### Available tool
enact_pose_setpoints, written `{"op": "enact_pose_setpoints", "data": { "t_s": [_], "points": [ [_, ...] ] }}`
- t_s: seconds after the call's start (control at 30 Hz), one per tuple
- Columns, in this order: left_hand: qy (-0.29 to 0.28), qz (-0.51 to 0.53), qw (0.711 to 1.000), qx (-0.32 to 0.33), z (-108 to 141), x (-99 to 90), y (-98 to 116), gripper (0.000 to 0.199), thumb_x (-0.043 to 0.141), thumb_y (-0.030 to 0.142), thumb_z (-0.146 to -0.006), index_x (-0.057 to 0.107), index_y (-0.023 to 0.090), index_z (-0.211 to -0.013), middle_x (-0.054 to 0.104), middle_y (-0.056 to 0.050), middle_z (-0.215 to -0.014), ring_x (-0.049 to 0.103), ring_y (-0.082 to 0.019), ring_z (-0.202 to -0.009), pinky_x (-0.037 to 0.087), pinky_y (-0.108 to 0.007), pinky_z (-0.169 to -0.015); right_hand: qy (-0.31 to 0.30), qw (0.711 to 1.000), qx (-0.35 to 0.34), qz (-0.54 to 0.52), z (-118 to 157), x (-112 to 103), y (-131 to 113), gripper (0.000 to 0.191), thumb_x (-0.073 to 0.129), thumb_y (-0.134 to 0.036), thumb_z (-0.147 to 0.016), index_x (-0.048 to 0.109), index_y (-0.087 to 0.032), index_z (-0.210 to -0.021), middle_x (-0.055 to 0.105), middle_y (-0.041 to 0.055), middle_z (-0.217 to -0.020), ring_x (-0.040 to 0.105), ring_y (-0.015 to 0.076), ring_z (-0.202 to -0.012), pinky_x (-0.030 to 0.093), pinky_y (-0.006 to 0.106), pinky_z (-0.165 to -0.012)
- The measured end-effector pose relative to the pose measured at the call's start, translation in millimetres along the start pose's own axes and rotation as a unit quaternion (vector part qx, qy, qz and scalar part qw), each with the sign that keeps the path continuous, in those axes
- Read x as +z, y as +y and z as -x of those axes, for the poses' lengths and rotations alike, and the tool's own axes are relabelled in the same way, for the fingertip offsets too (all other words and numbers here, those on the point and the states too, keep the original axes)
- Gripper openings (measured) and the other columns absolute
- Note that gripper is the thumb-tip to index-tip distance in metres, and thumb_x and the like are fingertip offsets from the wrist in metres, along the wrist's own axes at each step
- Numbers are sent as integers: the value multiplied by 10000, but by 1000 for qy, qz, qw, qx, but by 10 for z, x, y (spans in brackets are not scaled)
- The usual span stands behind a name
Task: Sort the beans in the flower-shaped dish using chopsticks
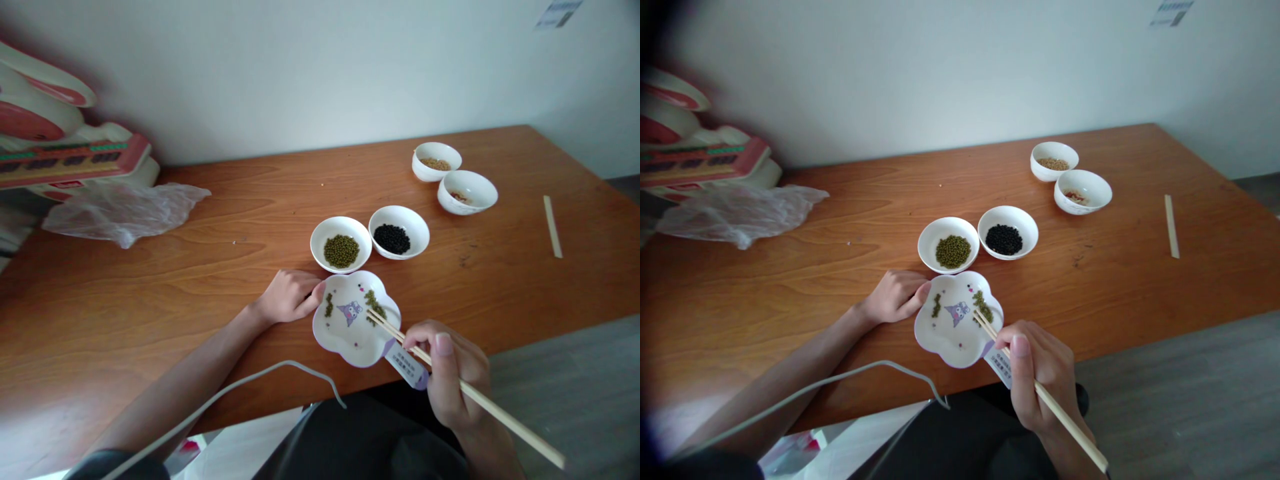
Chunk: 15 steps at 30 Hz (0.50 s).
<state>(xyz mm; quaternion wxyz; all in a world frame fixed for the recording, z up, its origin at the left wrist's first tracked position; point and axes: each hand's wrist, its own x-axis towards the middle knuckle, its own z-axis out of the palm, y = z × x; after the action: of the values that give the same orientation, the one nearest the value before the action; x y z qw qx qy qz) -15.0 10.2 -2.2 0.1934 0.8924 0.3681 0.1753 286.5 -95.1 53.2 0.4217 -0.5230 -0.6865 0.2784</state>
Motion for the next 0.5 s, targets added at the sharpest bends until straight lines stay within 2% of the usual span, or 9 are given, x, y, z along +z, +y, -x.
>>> {"op": "enact_pose_setpoints", "data": {
  "t_s": [0.2,0.5],
  "points": [
    [1,-3,1000,1,13,5,-3,446,326,334,-1098,496,184,-714,590,-19,-656,524,-133,-606,390,-262,-633,17,1000,-7,-9,8,11,27,436,332,-296,-1106,683,-209,-860,684,36,-781,621,152,-681,442,322,-651],
    [-1,-4,1000,3,12,3,-1,442,327,327,-1098,509,185,-721,601,-20,-666,529,-135,-612,388,-270,-629,5,1000,-15,-28,-41,47,53,514,265,-419,-1112,663,-219,-855,647,33,-736,563,149,-601,405,317,-557]
  ]
}}
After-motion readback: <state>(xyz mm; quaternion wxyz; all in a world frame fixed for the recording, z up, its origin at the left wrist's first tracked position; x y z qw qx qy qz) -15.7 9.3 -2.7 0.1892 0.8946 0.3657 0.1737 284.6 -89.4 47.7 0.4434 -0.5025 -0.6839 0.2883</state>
